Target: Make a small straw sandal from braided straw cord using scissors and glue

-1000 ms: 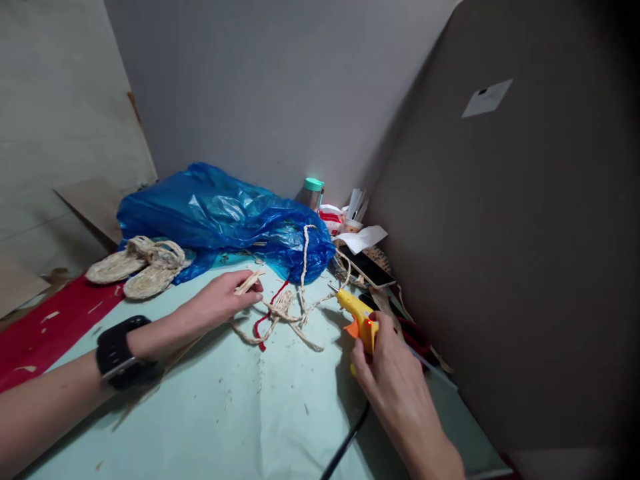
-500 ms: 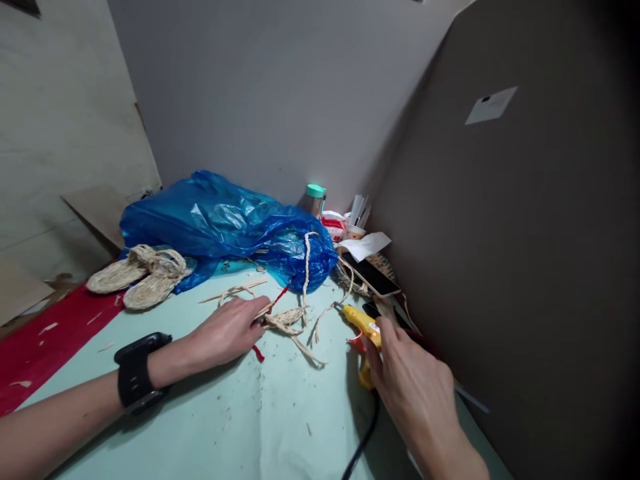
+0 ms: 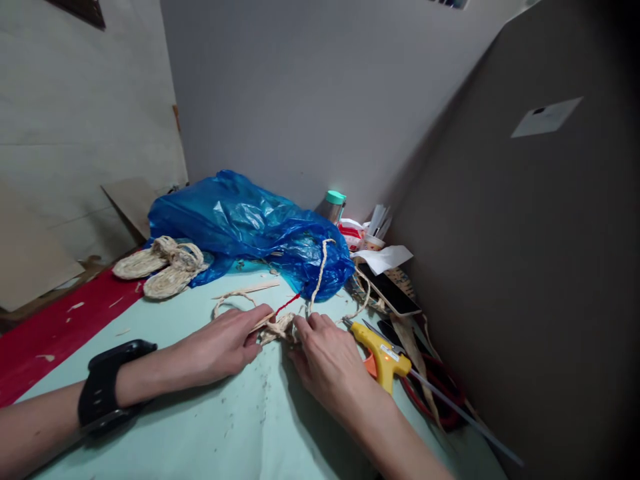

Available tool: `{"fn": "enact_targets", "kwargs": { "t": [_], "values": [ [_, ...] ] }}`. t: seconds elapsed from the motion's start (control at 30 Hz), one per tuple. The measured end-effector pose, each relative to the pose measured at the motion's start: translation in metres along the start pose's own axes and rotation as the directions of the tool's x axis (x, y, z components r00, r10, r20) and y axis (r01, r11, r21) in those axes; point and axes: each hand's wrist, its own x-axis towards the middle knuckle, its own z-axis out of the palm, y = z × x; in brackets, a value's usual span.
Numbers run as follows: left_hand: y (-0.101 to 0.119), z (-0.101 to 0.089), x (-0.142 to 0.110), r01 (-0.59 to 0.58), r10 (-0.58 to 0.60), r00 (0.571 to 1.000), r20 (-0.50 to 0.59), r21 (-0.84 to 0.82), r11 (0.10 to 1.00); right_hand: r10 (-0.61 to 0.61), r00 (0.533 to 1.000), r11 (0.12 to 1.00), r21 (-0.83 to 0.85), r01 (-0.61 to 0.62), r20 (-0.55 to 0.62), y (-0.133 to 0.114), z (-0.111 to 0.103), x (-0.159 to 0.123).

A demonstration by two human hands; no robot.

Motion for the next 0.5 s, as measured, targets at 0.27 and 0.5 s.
{"fn": "enact_targets", "kwargs": {
  "t": [0.27,0.5],
  "values": [
    [-0.006,0.004,-0.012,0.063,-0.062,0.998,0.022,-0.027,0.998,0.021,0.999,1.0,0.022,-0.022,0.049,0.013,0.007,-0.004],
    [-0.033,-0.007,-0.006,-0.033,0.058,0.989,-0.135,0.181,0.983,0.058,0.998,0.998,0.006,-0.059,0.024,0.015,0.006,-0.003]
  ]
}}
